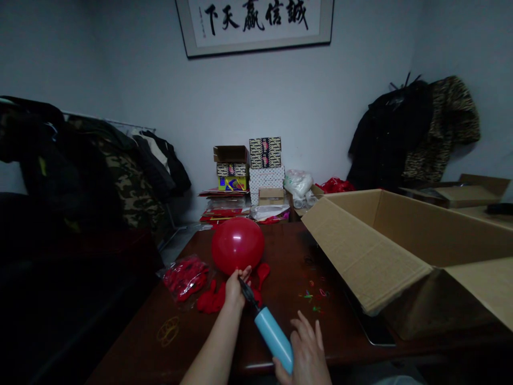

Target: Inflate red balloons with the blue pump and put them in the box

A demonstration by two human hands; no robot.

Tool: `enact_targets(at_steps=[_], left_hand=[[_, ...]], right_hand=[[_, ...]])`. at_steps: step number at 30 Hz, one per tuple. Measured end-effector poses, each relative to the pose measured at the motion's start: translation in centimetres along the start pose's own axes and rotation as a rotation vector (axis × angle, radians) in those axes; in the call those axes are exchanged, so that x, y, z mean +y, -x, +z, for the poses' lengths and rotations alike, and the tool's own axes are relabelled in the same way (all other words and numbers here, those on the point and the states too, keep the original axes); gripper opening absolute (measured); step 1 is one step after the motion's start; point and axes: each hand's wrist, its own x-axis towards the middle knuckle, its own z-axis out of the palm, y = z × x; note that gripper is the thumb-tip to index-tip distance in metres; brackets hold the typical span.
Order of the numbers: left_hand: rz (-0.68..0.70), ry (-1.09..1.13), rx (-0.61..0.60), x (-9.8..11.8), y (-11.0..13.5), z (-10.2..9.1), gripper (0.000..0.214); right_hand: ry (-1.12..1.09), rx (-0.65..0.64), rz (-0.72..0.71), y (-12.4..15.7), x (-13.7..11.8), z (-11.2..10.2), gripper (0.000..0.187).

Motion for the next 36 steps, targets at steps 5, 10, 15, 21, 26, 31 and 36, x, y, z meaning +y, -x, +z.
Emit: enact_targets(at_steps=[5,10,15,21,26,31,36], left_hand=[[0.082,-0.095,-0.038,0.9,-0.9,-1.1,0.023],[0.087,-0.136,-0.078,-1.4,-0.3,-1.6,0.026],[0.099,-0.114,-0.140,-4.1,0.7,-1.6,0.028],[0.181,-0.124,-0.106,-3.9,1.6,-1.7,0.029],[0.204,-0.214,-0.197,-4.5,3.0,-1.4,0.033],[0.217,-0.243,-0.227,-5.1,4.1,-0.8,0.036],[0.214,-0.284,-0.242,-4.9,4.5,-0.5,0.036]], right_hand=[[0.060,0.112,0.028,1.2,2.4,2.3,0.034],[0.148,0.102,0.197,-0.1,1.1,3.2,0.037],[0.166,-0.014,0.306,-2.2,-0.5,3.8,0.045],[0.168,-0.074,0.409,-5.1,-1.0,4.2,0.053],[0.154,-0.092,0.462,-6.9,-1.4,5.5,0.062],[0.146,-0.083,0.475,-7.1,-1.7,6.1,0.065],[0.059,0.055,0.276,-5.9,0.8,4.7,0.041]])
